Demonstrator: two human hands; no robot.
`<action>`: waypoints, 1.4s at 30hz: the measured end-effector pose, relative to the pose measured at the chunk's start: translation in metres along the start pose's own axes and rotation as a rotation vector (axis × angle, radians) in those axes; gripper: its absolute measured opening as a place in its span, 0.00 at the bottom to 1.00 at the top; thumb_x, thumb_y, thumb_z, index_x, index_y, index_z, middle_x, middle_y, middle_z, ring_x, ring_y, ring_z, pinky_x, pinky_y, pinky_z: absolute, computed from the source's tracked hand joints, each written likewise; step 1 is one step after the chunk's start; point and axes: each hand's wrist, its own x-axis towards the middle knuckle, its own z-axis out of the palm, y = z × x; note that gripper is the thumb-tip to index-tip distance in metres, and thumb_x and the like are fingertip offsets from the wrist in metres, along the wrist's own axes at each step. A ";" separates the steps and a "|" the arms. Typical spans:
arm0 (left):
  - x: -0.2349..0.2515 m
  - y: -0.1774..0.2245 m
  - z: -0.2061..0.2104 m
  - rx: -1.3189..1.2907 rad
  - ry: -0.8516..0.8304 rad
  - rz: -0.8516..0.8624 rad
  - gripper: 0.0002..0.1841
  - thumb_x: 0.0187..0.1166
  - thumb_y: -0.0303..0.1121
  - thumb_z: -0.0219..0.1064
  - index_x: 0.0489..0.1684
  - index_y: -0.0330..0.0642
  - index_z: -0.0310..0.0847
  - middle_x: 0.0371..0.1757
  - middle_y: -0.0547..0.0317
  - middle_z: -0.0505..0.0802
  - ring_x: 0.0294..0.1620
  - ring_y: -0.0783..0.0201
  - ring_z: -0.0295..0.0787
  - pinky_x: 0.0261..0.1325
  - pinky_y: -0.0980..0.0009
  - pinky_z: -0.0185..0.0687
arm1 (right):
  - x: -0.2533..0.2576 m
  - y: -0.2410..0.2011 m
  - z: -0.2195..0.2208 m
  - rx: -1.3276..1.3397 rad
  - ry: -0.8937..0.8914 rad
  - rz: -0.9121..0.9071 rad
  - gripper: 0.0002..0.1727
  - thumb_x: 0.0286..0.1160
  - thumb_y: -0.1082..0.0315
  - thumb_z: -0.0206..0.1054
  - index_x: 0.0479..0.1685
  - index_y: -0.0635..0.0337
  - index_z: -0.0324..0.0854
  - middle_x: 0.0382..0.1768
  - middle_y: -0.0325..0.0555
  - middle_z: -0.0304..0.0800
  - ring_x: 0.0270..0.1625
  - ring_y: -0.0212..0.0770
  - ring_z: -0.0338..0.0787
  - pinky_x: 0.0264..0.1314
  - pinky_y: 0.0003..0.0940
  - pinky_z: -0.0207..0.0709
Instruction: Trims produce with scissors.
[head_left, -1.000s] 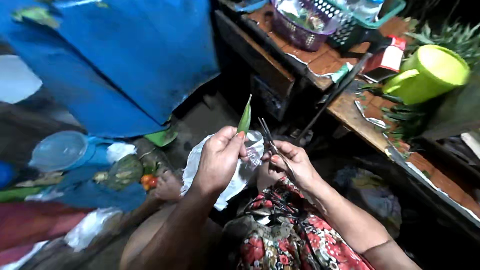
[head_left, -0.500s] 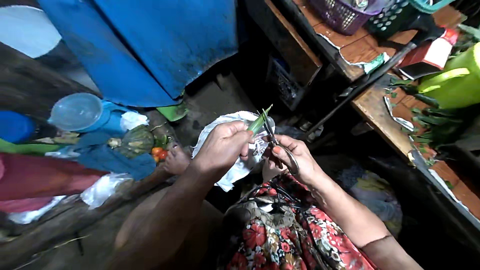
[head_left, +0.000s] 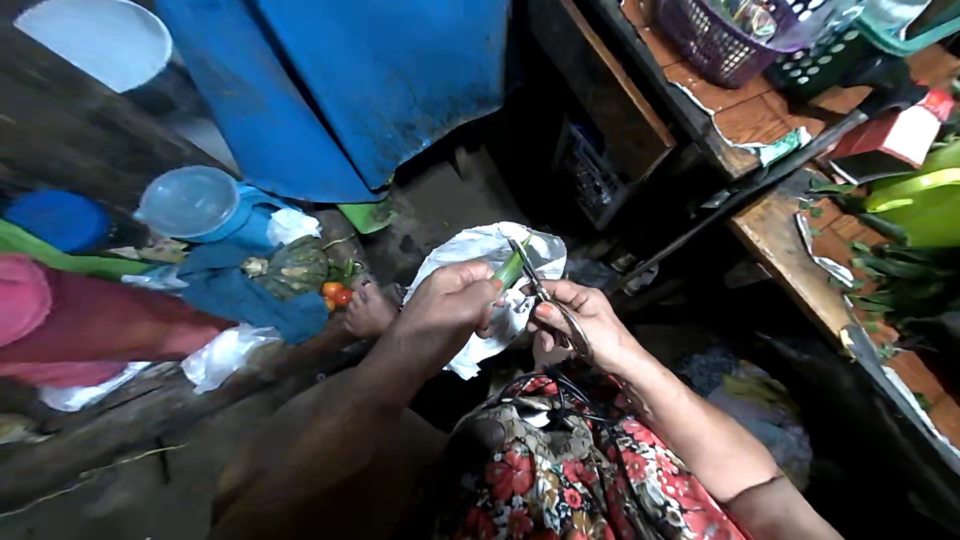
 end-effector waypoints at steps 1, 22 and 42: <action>-0.001 -0.001 -0.001 -0.002 -0.004 -0.008 0.16 0.84 0.34 0.52 0.25 0.44 0.81 0.17 0.63 0.83 0.19 0.69 0.80 0.26 0.70 0.77 | 0.001 0.001 0.001 0.005 -0.007 0.002 0.19 0.84 0.62 0.66 0.64 0.68 0.82 0.34 0.39 0.92 0.26 0.25 0.84 0.30 0.19 0.79; -0.005 -0.018 -0.005 -0.079 -0.043 0.029 0.14 0.82 0.35 0.53 0.25 0.48 0.79 0.19 0.69 0.84 0.20 0.74 0.80 0.28 0.77 0.78 | 0.004 0.007 0.004 0.044 -0.155 -0.098 0.27 0.82 0.54 0.69 0.65 0.71 0.78 0.32 0.34 0.89 0.27 0.24 0.84 0.31 0.20 0.80; -0.010 -0.015 -0.011 -0.119 0.034 0.070 0.14 0.86 0.31 0.51 0.28 0.46 0.78 0.19 0.69 0.83 0.21 0.75 0.80 0.30 0.80 0.78 | 0.001 0.014 0.003 0.020 -0.156 -0.032 0.21 0.80 0.64 0.70 0.64 0.71 0.77 0.38 0.37 0.91 0.36 0.28 0.91 0.44 0.25 0.88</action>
